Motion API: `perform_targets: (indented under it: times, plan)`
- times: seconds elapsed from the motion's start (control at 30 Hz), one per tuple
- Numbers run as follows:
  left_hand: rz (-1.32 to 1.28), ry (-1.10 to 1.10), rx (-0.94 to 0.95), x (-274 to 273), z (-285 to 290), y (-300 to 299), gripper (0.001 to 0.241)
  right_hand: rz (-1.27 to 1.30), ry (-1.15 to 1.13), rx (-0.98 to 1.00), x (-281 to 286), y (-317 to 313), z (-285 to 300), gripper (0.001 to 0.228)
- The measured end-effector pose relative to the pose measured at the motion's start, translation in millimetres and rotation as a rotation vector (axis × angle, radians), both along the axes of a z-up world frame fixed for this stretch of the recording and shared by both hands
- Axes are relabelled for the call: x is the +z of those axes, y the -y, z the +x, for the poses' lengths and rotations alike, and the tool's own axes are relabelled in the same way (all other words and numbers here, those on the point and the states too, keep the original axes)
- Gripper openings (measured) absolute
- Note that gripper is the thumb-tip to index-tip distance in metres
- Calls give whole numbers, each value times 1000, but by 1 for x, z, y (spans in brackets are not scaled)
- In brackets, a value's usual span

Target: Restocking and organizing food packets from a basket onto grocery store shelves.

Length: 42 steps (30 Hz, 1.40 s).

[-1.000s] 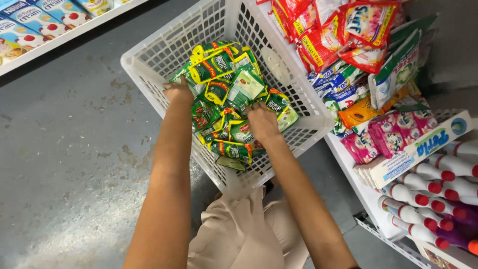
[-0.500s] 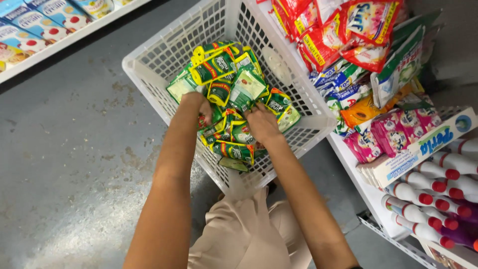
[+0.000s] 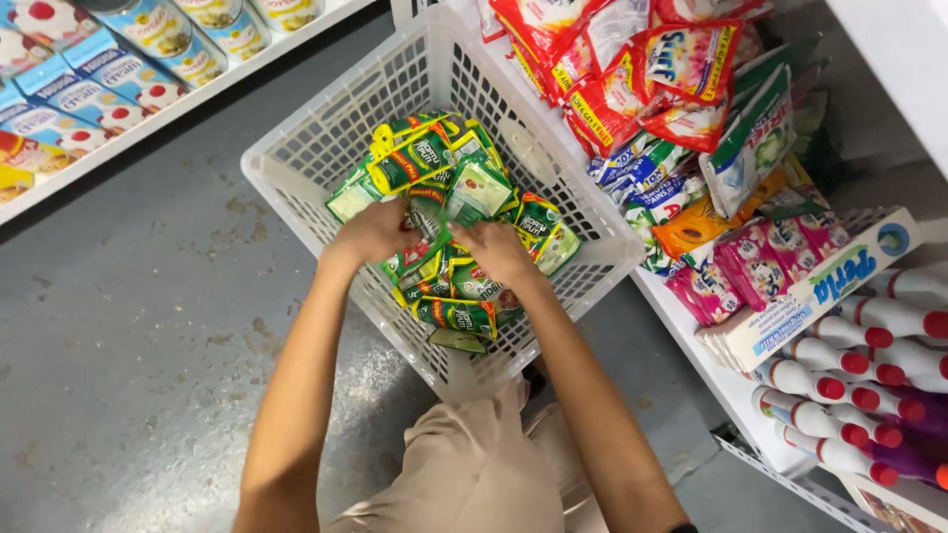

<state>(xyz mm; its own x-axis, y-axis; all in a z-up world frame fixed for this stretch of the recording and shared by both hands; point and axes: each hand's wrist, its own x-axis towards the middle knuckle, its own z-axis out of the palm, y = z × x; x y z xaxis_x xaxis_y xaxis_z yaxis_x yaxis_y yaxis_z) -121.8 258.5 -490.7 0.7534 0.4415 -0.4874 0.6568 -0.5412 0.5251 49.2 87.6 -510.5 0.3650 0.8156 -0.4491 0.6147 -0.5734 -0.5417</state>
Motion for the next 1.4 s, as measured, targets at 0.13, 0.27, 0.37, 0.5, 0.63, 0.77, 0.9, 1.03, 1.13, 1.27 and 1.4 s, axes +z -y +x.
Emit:
perform_targets:
  times: [0.13,0.27,0.37,0.5,0.63,0.77,0.9,1.03,1.13,1.27,1.4]
  plan:
    - [-150,310,286,50,6,77,70,179,-520,-301,-2,-1,4,46]
    - [-156,658,294,40,16,111,75,562,-958,-721,-6,1,21,46]
    - [-149,804,343,38,14,125,66,692,-1127,-781,3,11,25,42]
    - [-326,959,503,33,13,131,43,848,-1358,-733,30,11,28,34]
    - [-376,964,559,15,12,131,34,911,-1375,-694,-5,14,31,30]
    - [31,934,481,36,11,134,17,923,-1397,-643,2,13,31,32]
    - [343,845,397,52,15,142,7,959,-1439,-704,-7,20,36,32]
    - [238,870,492,36,21,142,7,1041,-1433,-770,-27,23,42,31]
    - [51,765,611,28,22,134,10,1010,-1400,-816,-15,19,43,32]
    - [-308,930,625,21,21,119,16,913,-1440,-800,-6,14,38,35]
    - [-581,1115,571,29,34,112,43,739,-1435,-656,-1,15,29,35]
